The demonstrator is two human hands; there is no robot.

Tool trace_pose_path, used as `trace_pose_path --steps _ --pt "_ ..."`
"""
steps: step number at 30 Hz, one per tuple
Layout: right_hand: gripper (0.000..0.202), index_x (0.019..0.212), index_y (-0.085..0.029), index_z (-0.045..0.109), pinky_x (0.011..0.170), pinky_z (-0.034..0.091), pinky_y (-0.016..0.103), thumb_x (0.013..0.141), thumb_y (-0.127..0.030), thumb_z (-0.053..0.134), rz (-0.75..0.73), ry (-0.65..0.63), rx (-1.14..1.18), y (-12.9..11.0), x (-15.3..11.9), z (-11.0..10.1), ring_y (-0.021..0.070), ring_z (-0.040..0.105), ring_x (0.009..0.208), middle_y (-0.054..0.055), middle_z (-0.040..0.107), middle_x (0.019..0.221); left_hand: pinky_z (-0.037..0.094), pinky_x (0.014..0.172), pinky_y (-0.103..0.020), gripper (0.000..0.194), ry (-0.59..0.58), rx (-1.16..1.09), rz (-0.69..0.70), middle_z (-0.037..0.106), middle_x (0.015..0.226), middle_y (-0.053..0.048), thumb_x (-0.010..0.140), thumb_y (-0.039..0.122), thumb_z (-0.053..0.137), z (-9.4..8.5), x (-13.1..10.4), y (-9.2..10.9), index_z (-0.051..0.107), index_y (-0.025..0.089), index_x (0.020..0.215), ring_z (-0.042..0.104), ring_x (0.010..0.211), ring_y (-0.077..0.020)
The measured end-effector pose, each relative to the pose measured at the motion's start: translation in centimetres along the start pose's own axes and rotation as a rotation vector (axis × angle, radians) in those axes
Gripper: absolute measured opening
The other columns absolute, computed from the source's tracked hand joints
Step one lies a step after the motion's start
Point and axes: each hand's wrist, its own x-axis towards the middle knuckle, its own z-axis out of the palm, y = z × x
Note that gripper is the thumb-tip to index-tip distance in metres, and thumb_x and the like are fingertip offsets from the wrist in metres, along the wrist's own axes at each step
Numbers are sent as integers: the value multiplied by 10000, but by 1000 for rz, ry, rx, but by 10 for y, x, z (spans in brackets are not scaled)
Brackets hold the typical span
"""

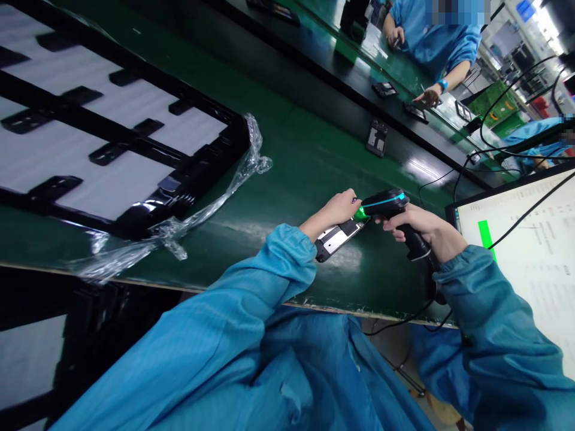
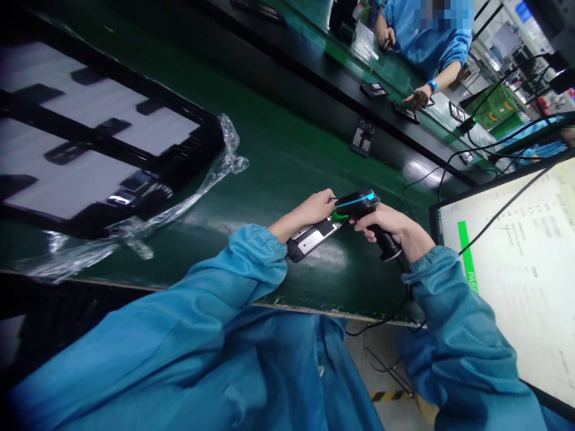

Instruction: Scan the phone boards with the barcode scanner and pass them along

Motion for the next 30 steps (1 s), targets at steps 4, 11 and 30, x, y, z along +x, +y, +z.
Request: trace_pose_path --steps 4,11,30 --pt "247 844 -113 646 372 396 185 613 -86 729 16 -6 -12 0 2 -1 70 442 410 -13 562 569 365 643 -299 183 5 5 21 671 864 -102 928 311 449 1 2 -3 569 173 917 625 800 -234" --pt "233 820 -109 644 366 395 178 606 -84 733 21 -6 8 -3 3 2 68 441 411 -25 543 556 376 652 -296 210 -2 21 21 681 898 -108 945 318 444 -1 1 0 579 160 970 620 786 -220" --pt "222 864 -78 647 370 411 174 650 -71 704 48 -60 19 -9 -4 -9 71 431 396 -34 513 495 390 658 -299 231 -47 10 65 671 891 -92 911 310 446 -5 -5 2 587 153 1005 604 769 -212"
